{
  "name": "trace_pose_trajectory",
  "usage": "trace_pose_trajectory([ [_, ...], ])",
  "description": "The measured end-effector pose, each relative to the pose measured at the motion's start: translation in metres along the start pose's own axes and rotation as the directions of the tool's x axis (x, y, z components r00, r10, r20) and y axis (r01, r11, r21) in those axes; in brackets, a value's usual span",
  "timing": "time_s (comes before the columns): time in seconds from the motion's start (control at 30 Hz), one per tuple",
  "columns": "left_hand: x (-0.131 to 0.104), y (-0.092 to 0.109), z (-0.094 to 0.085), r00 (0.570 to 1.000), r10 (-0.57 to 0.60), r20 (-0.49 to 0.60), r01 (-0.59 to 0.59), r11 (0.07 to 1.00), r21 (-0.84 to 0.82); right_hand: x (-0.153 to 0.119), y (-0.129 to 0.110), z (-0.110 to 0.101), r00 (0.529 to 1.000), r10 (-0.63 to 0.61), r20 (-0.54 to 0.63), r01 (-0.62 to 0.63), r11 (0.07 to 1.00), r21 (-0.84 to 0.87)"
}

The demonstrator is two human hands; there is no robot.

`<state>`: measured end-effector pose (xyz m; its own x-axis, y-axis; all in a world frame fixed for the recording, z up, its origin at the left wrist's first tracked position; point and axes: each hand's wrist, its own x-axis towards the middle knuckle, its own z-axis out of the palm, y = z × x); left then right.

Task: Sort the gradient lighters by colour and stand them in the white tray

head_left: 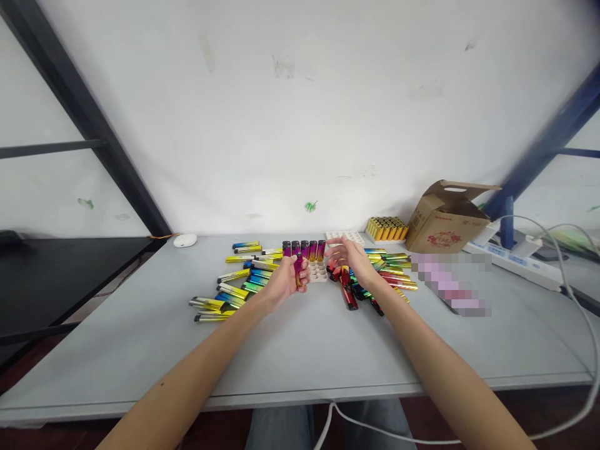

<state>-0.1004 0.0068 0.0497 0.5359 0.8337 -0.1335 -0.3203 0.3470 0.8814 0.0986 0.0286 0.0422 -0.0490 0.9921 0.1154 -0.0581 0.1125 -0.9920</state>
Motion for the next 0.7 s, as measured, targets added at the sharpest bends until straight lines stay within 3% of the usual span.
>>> trace_pose_trajectory([
  [0.4, 0.0013, -0.0047, -0.0053, 0.998, 0.006, 0.057, -0.008, 1.000, 0.025, 0.0001, -0.0040, -0.0033, 0.999, -0.025, -0.022, 0.025, 1.000, 0.004],
  [0.7, 0.0003, -0.0099, -0.0050, 0.985, 0.159, 0.062, -0.164, 0.983, 0.087, -0.0003, -0.0060, -0.0020, 0.999, -0.045, -0.018, 0.045, 0.999, -0.015],
])
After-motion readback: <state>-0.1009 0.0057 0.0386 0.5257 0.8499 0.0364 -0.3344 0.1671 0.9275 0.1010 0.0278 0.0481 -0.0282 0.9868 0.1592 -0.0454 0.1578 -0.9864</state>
